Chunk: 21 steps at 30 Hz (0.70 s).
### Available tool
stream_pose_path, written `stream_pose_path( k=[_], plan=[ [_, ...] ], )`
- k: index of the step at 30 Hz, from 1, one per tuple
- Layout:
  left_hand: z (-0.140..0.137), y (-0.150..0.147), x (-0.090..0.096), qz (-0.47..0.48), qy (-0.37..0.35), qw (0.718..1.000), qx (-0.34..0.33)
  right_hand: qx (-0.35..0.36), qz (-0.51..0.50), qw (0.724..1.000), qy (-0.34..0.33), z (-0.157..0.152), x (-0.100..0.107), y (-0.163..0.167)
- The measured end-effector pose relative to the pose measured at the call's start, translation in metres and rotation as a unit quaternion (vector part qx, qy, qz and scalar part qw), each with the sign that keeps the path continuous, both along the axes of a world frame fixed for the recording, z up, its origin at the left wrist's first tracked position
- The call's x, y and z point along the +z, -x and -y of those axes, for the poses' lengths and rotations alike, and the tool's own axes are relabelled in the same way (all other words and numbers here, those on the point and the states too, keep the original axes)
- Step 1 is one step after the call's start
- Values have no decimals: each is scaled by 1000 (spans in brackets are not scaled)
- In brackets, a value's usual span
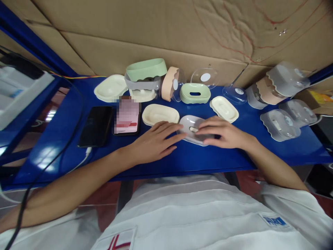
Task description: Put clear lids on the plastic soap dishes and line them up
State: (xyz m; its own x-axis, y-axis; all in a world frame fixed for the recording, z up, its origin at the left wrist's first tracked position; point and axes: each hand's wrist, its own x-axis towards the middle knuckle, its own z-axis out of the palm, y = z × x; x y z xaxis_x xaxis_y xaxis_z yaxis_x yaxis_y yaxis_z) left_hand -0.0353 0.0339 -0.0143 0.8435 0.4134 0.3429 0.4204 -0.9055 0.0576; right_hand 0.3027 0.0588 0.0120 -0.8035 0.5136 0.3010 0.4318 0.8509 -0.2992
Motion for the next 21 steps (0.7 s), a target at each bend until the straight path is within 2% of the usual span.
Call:
stream_pose_path(
  k=[1,3,6,8,12,21],
  plan=[
    [1,0,1,-8,7,1000,-17,-29,-30,999,5,-6,1,-8],
    [1,-1,2,-10,10,999,-36,-161,-59,985,-26,-24,-4,-32],
    [2,0,6,11,-5,998,-57,-378,-4,924,-55,-57,-21,-79],
    [3,0,8,21,-17,997,-69,-451,26,891,-40,-75,-33,-105],
    [5,1,10,23,-28,997,-71,-471,32,882,-6,-89,-42,-131],
    [2,1,9,21,-30,997,-64,-513,0,858,33,-95,-39,-144]
  ],
)
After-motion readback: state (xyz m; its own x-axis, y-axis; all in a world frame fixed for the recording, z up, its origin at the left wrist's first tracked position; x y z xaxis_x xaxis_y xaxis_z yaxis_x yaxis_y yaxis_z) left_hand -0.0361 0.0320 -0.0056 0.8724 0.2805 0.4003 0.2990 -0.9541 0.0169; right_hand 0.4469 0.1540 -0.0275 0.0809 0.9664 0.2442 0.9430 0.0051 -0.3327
